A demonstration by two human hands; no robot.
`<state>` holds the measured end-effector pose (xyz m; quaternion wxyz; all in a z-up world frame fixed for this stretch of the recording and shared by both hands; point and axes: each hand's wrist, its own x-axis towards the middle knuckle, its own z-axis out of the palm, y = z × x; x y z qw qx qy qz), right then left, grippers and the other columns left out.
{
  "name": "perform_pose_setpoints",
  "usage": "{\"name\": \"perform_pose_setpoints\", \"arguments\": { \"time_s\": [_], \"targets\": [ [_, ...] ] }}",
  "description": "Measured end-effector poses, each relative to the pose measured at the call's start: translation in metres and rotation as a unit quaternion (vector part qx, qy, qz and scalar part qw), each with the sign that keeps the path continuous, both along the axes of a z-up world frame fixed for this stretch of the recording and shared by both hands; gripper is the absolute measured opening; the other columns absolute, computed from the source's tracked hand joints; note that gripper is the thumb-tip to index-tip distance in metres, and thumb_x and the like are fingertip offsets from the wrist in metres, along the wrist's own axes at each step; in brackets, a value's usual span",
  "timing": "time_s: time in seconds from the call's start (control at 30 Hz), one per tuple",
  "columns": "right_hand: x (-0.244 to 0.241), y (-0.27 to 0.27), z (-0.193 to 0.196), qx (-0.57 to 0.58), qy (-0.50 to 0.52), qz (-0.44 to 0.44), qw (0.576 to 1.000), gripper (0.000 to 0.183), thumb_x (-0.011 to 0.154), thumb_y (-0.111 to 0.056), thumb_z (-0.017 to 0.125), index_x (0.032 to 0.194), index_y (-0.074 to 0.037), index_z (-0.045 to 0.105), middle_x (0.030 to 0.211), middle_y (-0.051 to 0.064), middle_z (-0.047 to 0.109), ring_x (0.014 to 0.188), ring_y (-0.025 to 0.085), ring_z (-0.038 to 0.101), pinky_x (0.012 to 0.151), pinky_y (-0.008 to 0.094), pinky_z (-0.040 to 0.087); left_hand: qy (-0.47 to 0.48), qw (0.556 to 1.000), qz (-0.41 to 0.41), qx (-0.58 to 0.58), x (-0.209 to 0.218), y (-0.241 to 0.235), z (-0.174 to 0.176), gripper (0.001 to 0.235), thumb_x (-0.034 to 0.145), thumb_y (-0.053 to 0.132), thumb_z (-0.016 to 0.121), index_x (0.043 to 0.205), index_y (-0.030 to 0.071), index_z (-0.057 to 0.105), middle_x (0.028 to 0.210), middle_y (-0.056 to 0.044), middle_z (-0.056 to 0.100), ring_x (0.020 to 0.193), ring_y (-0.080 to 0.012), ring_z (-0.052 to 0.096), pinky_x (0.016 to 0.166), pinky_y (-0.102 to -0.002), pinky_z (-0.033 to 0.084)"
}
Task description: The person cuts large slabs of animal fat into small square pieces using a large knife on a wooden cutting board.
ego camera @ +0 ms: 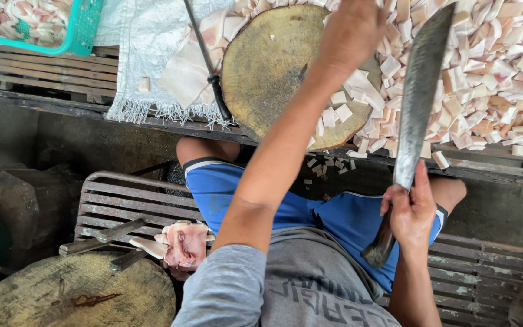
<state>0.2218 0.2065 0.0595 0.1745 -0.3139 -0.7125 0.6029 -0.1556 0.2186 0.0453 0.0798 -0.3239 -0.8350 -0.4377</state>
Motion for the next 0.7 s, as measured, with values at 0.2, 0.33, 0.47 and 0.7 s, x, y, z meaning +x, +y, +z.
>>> {"name": "perform_pose_setpoints", "arguments": {
  "time_s": [0.2, 0.33, 0.47, 0.7],
  "targets": [
    [0.025, -0.024, 0.014, 0.123, -0.162, 0.119, 0.972, 0.067, 0.096, -0.006, 0.064, 0.159, -0.017, 0.044, 0.091, 0.017, 0.069, 0.066, 0.02, 0.066, 0.059, 0.034, 0.055, -0.12, 0.975, 0.094, 0.162, -0.036, -0.137, 0.042, 0.023, 0.102, 0.02, 0.062, 0.117, 0.002, 0.067, 0.11, -0.016, 0.077, 0.096, -0.0282, 0.078, 0.081, -0.036, 0.064],
    [0.023, -0.034, 0.012, 0.195, -0.133, 0.255, 0.938, 0.064, 0.091, -0.009, 0.067, 0.151, -0.017, 0.049, 0.111, 0.023, 0.072, 0.08, 0.037, 0.073, 0.07, 0.041, 0.058, -0.252, 0.931, 0.1, 0.244, -0.016, -0.221, 0.05, 0.027, 0.097, 0.005, 0.058, 0.124, 0.0, 0.06, 0.122, -0.022, 0.069, 0.1, -0.0275, 0.079, 0.074, -0.032, 0.068],
    [0.004, -0.031, 0.006, 0.264, -0.16, 0.266, 0.913, 0.062, 0.09, -0.01, 0.064, 0.15, -0.015, 0.05, 0.098, 0.027, 0.071, 0.083, 0.047, 0.069, 0.074, 0.052, 0.056, -0.381, 0.856, 0.122, 0.327, 0.012, -0.237, 0.036, 0.039, 0.092, -0.003, 0.053, 0.13, 0.006, 0.054, 0.124, -0.02, 0.067, 0.101, -0.0282, 0.077, 0.075, -0.034, 0.066],
    [-0.034, -0.004, -0.008, 0.351, -0.142, 0.161, 0.911, 0.058, 0.098, -0.006, 0.059, 0.155, -0.008, 0.049, 0.089, 0.03, 0.068, 0.08, 0.05, 0.066, 0.075, 0.056, 0.053, -0.543, 0.762, 0.097, 0.339, 0.105, -0.213, -0.038, 0.038, 0.092, 0.0, 0.056, 0.128, 0.012, 0.054, 0.12, -0.007, 0.065, 0.101, -0.0203, 0.07, 0.078, -0.036, 0.065]
  ]
}}
